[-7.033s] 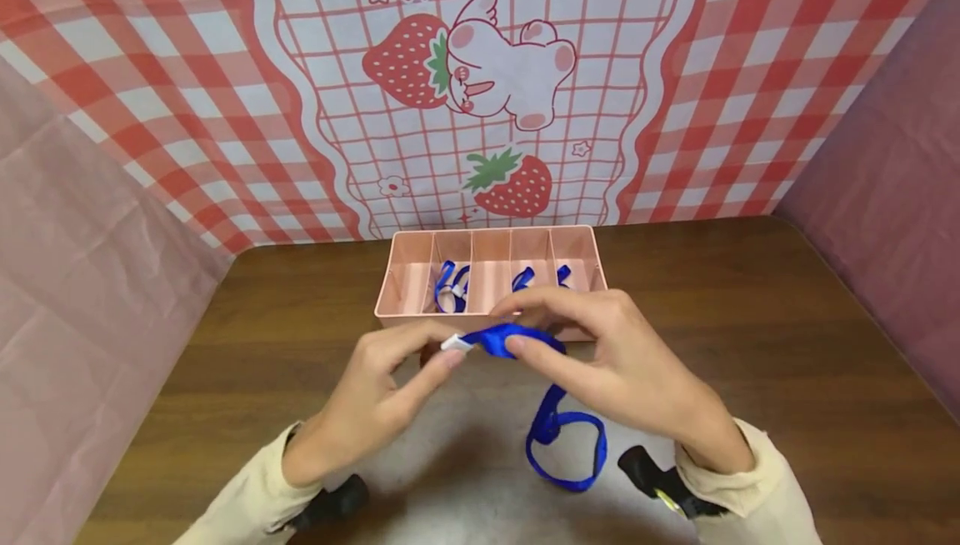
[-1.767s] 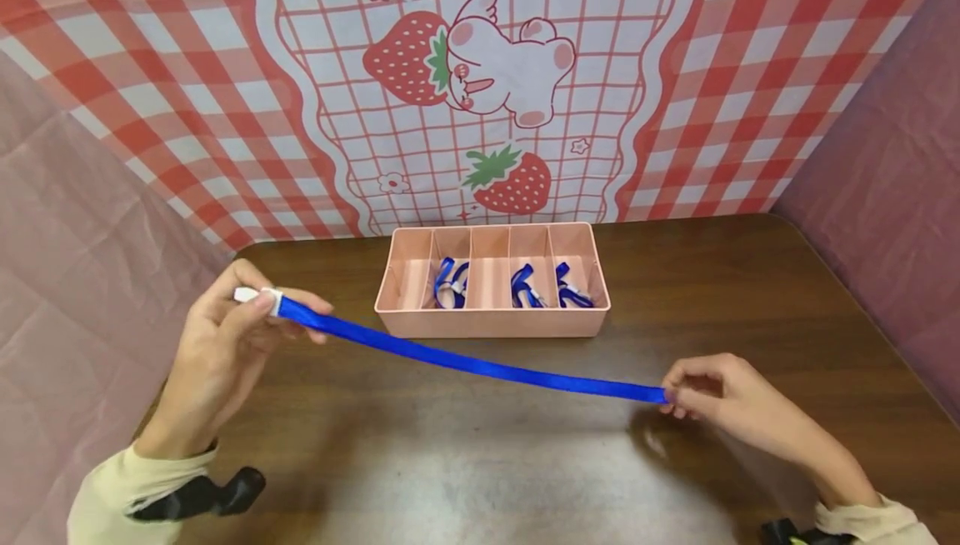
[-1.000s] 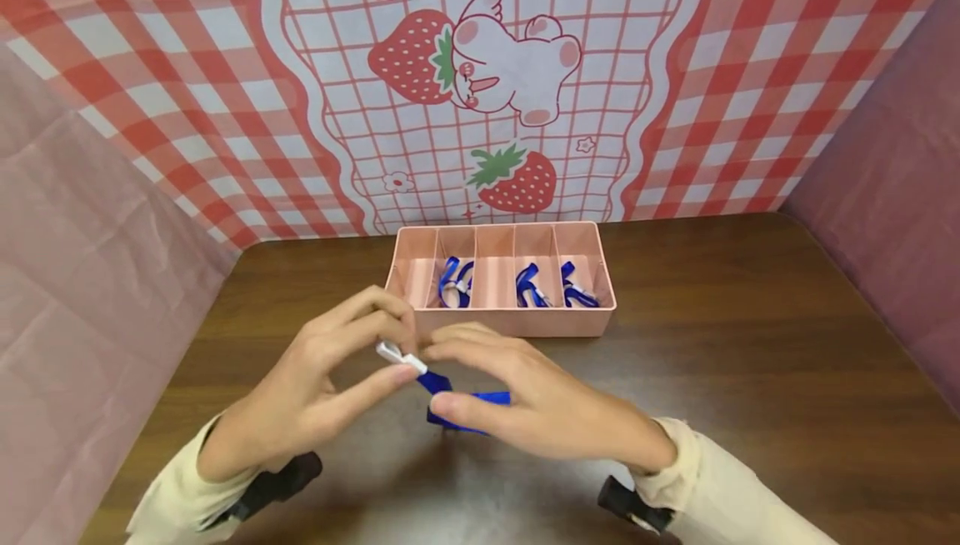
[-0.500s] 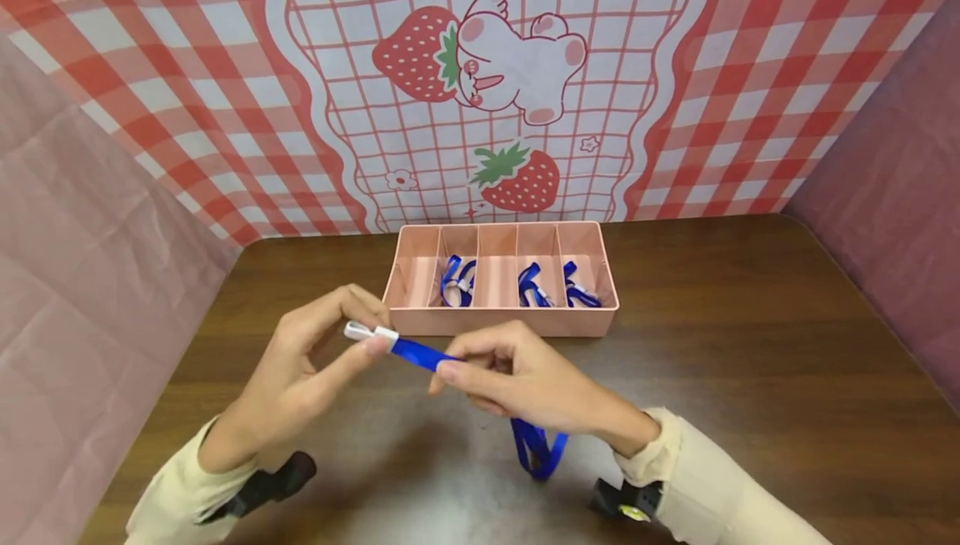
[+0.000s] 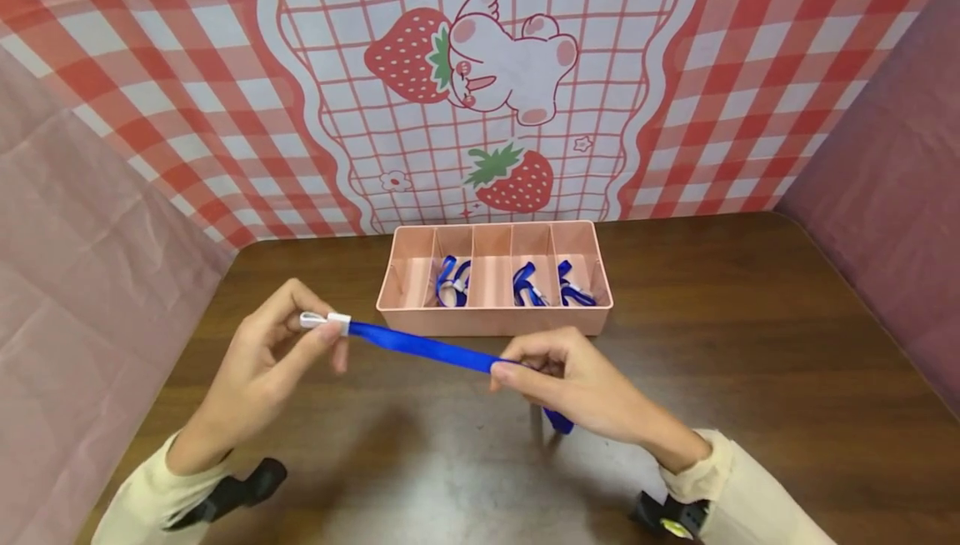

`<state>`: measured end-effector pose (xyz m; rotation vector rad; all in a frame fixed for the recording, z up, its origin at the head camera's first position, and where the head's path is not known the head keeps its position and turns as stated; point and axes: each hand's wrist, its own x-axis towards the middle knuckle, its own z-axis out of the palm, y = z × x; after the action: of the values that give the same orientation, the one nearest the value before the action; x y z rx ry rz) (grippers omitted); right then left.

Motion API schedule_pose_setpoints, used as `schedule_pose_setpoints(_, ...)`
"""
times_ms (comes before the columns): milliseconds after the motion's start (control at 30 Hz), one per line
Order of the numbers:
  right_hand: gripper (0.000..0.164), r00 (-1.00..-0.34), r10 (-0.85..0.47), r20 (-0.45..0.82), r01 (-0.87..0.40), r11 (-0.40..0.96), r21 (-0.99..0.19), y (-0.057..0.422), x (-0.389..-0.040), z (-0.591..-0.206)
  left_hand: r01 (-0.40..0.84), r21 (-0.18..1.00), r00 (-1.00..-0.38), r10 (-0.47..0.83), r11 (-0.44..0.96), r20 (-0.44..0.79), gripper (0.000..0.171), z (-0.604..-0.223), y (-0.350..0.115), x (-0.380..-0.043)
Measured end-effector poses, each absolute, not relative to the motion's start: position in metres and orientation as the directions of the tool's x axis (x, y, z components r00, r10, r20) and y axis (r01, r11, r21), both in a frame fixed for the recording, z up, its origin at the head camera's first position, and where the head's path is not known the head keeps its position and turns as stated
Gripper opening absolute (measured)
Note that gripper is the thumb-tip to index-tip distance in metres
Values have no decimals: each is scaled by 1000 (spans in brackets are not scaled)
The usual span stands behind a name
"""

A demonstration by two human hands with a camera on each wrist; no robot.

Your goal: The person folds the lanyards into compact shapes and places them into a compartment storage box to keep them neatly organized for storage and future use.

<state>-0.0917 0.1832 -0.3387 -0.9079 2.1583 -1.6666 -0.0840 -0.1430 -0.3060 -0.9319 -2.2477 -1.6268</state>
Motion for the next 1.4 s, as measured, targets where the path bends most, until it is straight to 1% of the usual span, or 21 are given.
schedule_pose_setpoints(233,19,-823,-540,175,-363,263,-894,199,-85,-350,527,820,-832,331,224,444,15,-317,-158,-81)
schedule_pose_setpoints(367,19,-839,-512,182,-375,303,-876,210,-81,-354,492,843,-853,314,216,417,13,-323,-169,-80)
schedule_pose_setpoints(433,19,-846,-501,181,-375,319,-870,215,-79,-355,487,852,-855,305,193,420,12,-326,-175,-80)
schedule_pose_setpoints(533,21,-856,-489,170,-370,348,-861,223,-77,-355,472,873,-855,307,123,419,11,-329,-183,-78)
schedule_pose_setpoints(667,20,-861,-485,157,-367,376,-851,234,-74,-356,405,913,-870,329,51,368,7,-334,-189,-77)
schedule_pose_setpoints(733,20,-863,-481,153,-370,397,-840,240,-73,-357,380,924,-881,324,49,345,6,-336,-191,-76)
schedule_pose_setpoints(800,20,-870,-471,148,-369,421,-829,247,-71,-358,371,927,-890,304,50,340,6,-337,-196,-75)
schedule_pose_setpoints(933,22,-872,-462,160,-385,449,-806,259,-68,-361,352,935,-916,222,49,334,8,-340,-209,-74)
schedule_pose_setpoints(1100,24,-855,-494,161,-403,435,-805,273,-65,-364,308,950,-943,145,50,299,9,-344,-220,-70)
schedule_pose_setpoints(1133,24,-852,-499,157,-403,436,-805,275,-65,-363,310,950,-944,130,33,303,9,-345,-221,-69)
schedule_pose_setpoints(1200,24,-853,-501,147,-397,441,-805,279,-64,-363,341,938,-935,87,-57,345,12,-346,-223,-67)
schedule_pose_setpoints(1267,24,-857,-496,140,-386,438,-812,284,-64,-363,386,906,-918,21,-173,395,18,-348,-225,-67)
schedule_pose_setpoints(1333,24,-857,-499,126,-363,412,-836,290,-64,-364,421,848,-899,-28,-320,436,23,-350,-228,-68)
schedule_pose_setpoints(1400,24,-844,-522,120,-343,354,-870,296,-66,-366,436,802,-889,-55,-409,455,25,-354,-231,-70)
